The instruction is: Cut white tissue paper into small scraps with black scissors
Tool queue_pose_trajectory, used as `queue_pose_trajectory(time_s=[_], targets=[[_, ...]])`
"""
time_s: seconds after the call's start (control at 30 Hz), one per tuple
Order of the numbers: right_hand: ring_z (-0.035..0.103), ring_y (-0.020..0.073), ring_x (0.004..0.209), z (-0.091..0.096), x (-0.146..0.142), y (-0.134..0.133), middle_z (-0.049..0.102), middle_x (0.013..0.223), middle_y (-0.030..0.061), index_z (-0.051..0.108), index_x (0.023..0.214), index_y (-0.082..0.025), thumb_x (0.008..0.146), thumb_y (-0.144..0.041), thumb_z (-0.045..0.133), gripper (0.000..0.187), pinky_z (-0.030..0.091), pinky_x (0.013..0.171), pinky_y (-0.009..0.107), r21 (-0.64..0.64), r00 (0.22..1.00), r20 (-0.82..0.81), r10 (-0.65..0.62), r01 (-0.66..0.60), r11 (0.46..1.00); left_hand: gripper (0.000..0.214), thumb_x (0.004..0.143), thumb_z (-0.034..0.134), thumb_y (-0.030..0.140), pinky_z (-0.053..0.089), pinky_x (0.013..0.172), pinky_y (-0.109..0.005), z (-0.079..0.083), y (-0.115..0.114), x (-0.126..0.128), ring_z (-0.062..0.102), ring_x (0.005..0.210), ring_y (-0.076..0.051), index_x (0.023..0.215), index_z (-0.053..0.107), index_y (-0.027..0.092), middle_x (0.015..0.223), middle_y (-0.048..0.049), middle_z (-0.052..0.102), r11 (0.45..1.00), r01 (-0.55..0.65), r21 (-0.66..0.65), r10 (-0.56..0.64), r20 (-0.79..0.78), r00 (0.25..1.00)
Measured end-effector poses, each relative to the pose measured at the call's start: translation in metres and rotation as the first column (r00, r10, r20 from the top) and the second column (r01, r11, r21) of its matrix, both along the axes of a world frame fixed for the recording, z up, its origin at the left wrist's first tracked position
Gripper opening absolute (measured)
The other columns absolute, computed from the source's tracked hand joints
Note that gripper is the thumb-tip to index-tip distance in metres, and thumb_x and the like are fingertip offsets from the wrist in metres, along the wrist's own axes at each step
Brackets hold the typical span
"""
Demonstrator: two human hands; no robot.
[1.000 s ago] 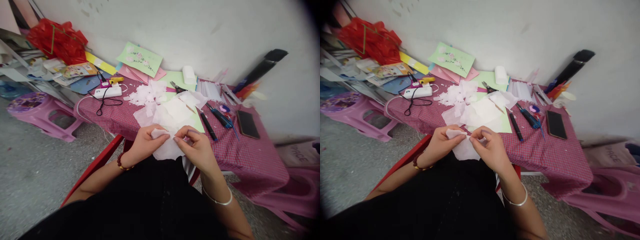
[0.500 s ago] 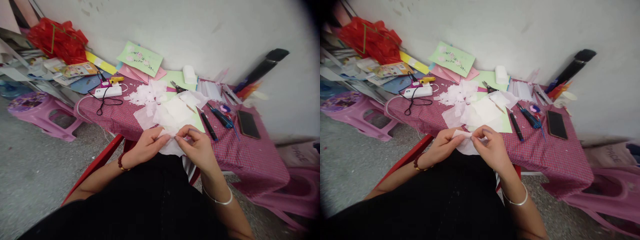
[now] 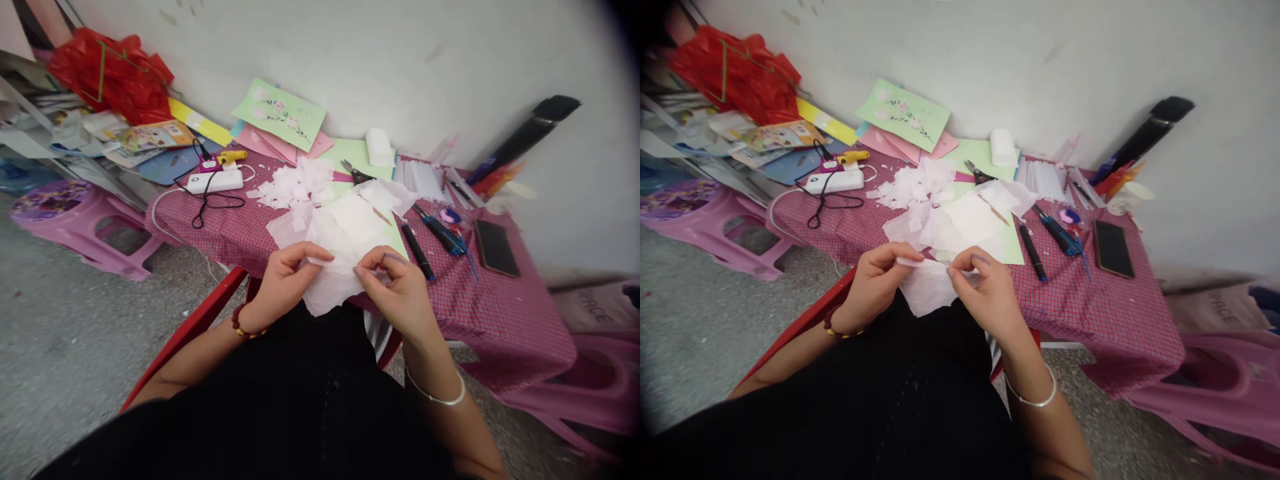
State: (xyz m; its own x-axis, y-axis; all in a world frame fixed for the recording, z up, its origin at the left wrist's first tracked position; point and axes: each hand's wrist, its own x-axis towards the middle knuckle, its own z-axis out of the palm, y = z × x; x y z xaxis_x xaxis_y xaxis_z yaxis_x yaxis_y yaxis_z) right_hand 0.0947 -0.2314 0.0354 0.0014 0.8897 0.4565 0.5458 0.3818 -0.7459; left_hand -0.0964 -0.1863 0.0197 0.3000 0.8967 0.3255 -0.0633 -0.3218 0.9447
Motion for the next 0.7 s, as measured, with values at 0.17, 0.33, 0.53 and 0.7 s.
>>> queue_pose_trajectory(time_s=[0.17,0.33,0.53,0.7], targets=[[0.055,0.0147,0.065,0.000,0.000,0.000,0.059,0.070,-0.0020,0.058,0.071,-0.022,0.082,-0.011,0.061,0.016,0.043,0.061,0.029,0.010,1.000,0.013,0.009,-0.009,1.000,0.014,0.086,0.062,0.028,0.043,0.063,-0.025,0.004,-0.002,-0.001,0.055,0.068,-0.012,0.077,0.068,0.019,0.073,-0.0019,0.063,0.994,0.091,0.060,-0.092,0.012,0.996],[0.059,0.0167,0.071,0.002,0.004,-0.001,0.061,0.076,-0.0005,0.061,0.078,-0.022,0.083,-0.013,0.062,0.010,0.047,0.066,0.031,0.054,0.998,0.013,0.055,-0.056,0.997,0.011,0.085,0.061,0.022,0.041,0.062,-0.024,0.006,-0.002,-0.001,0.055,0.068,-0.011,0.078,0.067,0.017,0.075,-0.0013,0.064,0.992,0.102,0.068,-0.102,-0.011,0.995],[0.062,0.0205,0.082,0.004,-0.006,-0.007,0.064,0.081,0.0011,0.064,0.086,-0.025,0.084,-0.012,0.063,0.013,0.049,0.075,0.038,0.178,0.991,-0.067,0.119,-0.105,0.978,0.011,0.086,0.057,0.016,0.045,0.065,-0.024,0.003,-0.002,0.003,0.059,0.070,-0.011,0.080,0.066,0.016,0.075,-0.0017,0.065,0.968,0.130,0.215,-0.121,-0.056,0.991],[0.060,0.0181,0.078,0.003,-0.022,-0.008,0.062,0.077,-0.0008,0.060,0.082,-0.024,0.084,-0.010,0.063,0.015,0.047,0.077,0.038,0.210,0.992,0.014,0.125,-0.125,0.970,0.010,0.087,0.056,0.014,0.048,0.065,-0.023,0.001,-0.003,0.004,0.061,0.070,-0.011,0.088,0.066,0.016,0.078,-0.0026,0.067,0.923,0.092,0.373,-0.047,-0.128,0.991]])
